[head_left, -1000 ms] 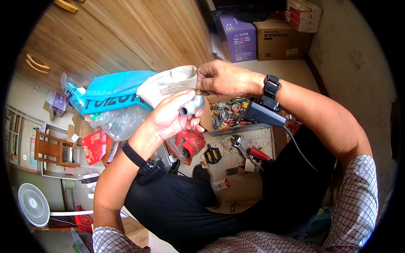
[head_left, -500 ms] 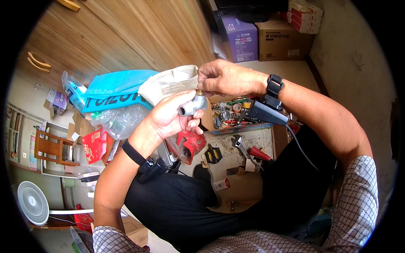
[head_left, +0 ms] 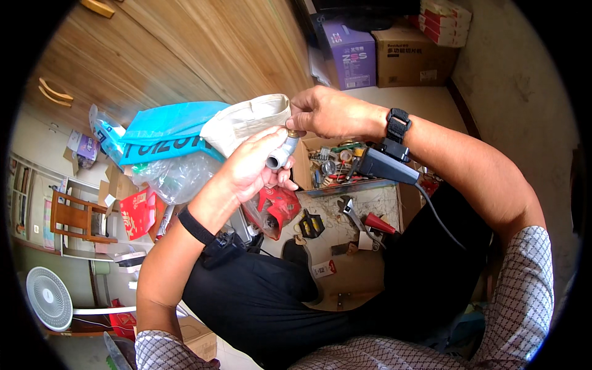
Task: The person sorts through various metal nuts, bolts, and small components in cardboard boxes and fits a brass piece into a metal valve body.
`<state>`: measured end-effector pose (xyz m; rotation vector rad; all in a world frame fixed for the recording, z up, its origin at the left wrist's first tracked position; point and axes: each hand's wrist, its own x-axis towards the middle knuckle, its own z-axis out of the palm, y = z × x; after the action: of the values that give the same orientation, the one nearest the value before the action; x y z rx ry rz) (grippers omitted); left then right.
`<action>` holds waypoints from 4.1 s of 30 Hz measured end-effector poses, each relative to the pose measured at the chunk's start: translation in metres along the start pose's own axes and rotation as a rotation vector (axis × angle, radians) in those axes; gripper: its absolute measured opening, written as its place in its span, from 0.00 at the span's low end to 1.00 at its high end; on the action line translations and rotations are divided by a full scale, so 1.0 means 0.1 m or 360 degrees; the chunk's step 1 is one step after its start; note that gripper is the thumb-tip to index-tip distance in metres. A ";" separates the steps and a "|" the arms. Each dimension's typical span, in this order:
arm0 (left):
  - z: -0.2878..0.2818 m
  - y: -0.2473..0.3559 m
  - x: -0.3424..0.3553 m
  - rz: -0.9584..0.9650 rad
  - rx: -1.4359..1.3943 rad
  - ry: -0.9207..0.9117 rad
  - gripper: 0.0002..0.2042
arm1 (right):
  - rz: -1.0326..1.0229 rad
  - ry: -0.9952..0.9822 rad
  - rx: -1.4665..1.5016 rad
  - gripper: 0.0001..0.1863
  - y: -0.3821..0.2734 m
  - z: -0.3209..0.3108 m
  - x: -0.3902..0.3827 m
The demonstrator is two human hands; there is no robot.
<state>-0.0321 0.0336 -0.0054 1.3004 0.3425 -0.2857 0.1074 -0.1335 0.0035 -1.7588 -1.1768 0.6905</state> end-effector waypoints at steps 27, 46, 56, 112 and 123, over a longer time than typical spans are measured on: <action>-0.05 0.06 -0.04 -0.0127 -0.0052 -0.0245 0.15 | -0.0349 -0.0190 0.0017 0.05 -0.04 -0.07 -0.10; -0.07 0.03 -0.02 -0.0033 -0.0093 -0.0089 0.15 | -0.0055 0.0009 -0.0146 0.12 -0.10 -0.04 -0.09; -0.12 -0.01 0.04 -0.0097 -0.0276 -0.0157 0.15 | -0.0060 -0.0033 0.0216 0.06 0.02 -0.05 -0.04; -0.07 -0.01 0.06 -0.0076 -0.0314 -0.0258 0.12 | 0.0098 0.0147 0.0317 0.17 -0.07 -0.08 -0.10; -0.11 -0.03 0.07 -0.0134 -0.0280 -0.0223 0.15 | 0.0127 0.0013 0.0275 0.13 -0.03 -0.11 -0.07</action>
<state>-0.0273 0.0433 -0.0133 1.0884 0.2971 -0.4070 0.1121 -0.1435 0.0113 -1.6681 -1.0146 0.8070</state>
